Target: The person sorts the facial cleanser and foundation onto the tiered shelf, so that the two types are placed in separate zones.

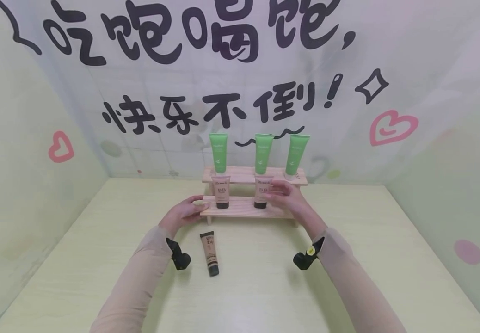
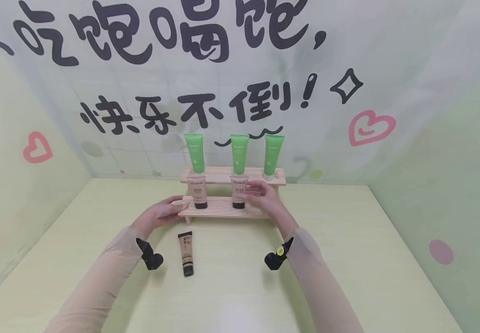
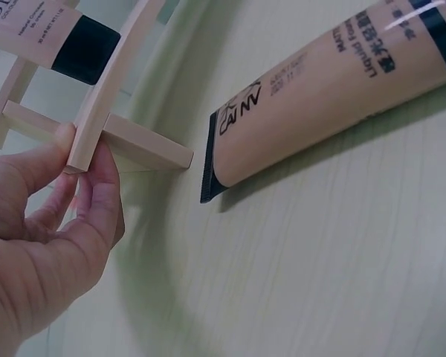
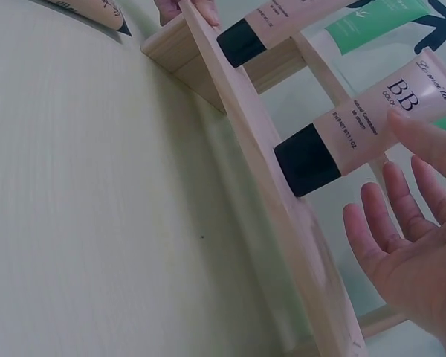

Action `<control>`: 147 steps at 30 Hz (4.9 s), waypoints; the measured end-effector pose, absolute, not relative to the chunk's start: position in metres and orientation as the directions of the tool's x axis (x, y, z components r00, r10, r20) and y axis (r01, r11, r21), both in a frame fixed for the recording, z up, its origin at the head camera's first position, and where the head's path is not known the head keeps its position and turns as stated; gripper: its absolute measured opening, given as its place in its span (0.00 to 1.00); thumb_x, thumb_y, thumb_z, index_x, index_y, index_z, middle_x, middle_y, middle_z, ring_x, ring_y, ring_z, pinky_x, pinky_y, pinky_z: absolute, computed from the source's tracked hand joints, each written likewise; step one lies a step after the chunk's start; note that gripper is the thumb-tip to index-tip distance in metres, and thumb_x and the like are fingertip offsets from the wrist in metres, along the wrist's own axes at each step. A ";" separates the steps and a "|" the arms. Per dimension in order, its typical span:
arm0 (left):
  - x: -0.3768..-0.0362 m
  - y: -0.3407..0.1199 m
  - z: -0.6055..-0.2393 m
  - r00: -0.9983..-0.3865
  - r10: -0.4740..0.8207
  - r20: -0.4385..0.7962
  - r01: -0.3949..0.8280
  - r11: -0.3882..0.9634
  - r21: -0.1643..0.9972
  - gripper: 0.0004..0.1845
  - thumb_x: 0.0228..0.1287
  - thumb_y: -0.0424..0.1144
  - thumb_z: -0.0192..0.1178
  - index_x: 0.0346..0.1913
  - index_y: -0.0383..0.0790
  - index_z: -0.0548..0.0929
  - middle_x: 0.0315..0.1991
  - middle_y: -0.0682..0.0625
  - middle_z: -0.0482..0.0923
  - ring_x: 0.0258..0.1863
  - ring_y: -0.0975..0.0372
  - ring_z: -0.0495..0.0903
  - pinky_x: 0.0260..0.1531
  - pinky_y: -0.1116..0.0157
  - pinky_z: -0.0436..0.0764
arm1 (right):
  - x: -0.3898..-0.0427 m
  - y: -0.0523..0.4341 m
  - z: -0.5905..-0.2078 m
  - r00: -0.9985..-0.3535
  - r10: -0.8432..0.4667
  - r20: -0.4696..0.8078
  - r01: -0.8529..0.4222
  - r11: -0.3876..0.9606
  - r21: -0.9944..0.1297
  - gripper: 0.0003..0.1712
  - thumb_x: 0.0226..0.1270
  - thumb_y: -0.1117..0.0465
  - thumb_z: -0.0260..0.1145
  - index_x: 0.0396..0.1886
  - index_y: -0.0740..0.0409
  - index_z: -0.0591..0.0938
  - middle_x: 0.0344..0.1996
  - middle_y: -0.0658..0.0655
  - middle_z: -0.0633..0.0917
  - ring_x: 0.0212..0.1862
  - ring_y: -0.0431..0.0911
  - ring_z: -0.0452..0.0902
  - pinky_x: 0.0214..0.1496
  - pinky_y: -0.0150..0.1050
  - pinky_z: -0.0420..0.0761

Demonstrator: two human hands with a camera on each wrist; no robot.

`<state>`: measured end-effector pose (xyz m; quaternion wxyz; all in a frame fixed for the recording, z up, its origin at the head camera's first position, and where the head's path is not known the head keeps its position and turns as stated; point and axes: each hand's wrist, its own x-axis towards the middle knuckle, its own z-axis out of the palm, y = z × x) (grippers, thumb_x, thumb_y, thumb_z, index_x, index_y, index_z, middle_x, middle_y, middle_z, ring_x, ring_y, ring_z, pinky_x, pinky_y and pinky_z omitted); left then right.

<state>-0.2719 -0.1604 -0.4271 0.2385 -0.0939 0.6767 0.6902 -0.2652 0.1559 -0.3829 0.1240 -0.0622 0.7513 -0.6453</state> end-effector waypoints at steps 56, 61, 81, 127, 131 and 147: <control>-0.281 -0.160 -0.422 -0.859 0.140 -0.492 -0.469 0.168 0.867 0.34 0.63 0.34 0.55 0.69 0.39 0.54 0.42 0.45 0.71 0.30 0.66 0.77 0.39 0.70 0.80 | -0.204 0.001 -0.423 -0.860 -0.321 -0.397 0.173 0.549 -0.818 0.08 0.47 0.64 0.71 0.23 0.66 0.83 0.21 0.56 0.84 0.20 0.41 0.77 0.27 0.35 0.82; -0.281 -0.160 -0.422 -0.853 0.138 -0.504 -0.481 0.169 0.860 0.34 0.63 0.35 0.55 0.70 0.40 0.53 0.42 0.45 0.71 0.29 0.66 0.77 0.49 0.65 0.78 | -0.204 -0.006 -0.423 -0.855 -0.297 -0.426 0.203 0.563 -0.801 0.08 0.48 0.65 0.71 0.21 0.66 0.82 0.22 0.59 0.85 0.20 0.42 0.78 0.24 0.34 0.81; -0.276 -0.160 -0.419 -0.854 0.140 -0.501 -0.488 0.121 0.865 0.34 0.63 0.34 0.55 0.70 0.39 0.53 0.42 0.45 0.71 0.31 0.66 0.77 0.49 0.66 0.78 | -0.210 0.014 -0.422 -0.841 -0.317 -0.438 0.204 0.564 -0.800 0.11 0.47 0.62 0.72 0.28 0.64 0.82 0.25 0.56 0.84 0.26 0.42 0.78 0.31 0.33 0.80; -0.271 -0.159 -0.418 -0.862 0.160 -0.480 -0.470 0.103 0.877 0.35 0.64 0.35 0.55 0.70 0.37 0.52 0.43 0.47 0.70 0.32 0.66 0.74 0.32 0.74 0.77 | -0.228 0.163 -0.390 -0.918 -0.250 -0.310 0.210 0.356 -0.911 0.25 0.57 0.63 0.62 0.52 0.75 0.70 0.35 0.57 0.79 0.32 0.41 0.77 0.42 0.40 0.83; -0.271 -0.160 -0.418 -0.864 0.150 -0.482 -0.471 0.104 0.876 0.35 0.63 0.35 0.56 0.70 0.37 0.53 0.42 0.48 0.70 0.31 0.66 0.74 0.32 0.74 0.76 | -0.232 0.173 -0.383 -0.934 -0.201 -0.295 0.211 0.355 -0.911 0.28 0.59 0.63 0.61 0.56 0.76 0.67 0.41 0.61 0.78 0.32 0.40 0.78 0.42 0.38 0.82; -0.272 -0.159 -0.421 -0.861 0.141 -0.489 -0.479 0.100 0.872 0.34 0.64 0.35 0.55 0.70 0.38 0.52 0.42 0.48 0.69 0.31 0.67 0.73 0.31 0.75 0.76 | -0.245 0.189 -0.360 -0.986 -0.039 -0.163 0.146 0.279 -0.949 0.29 0.59 0.66 0.60 0.59 0.75 0.64 0.44 0.61 0.75 0.31 0.34 0.76 0.42 0.30 0.82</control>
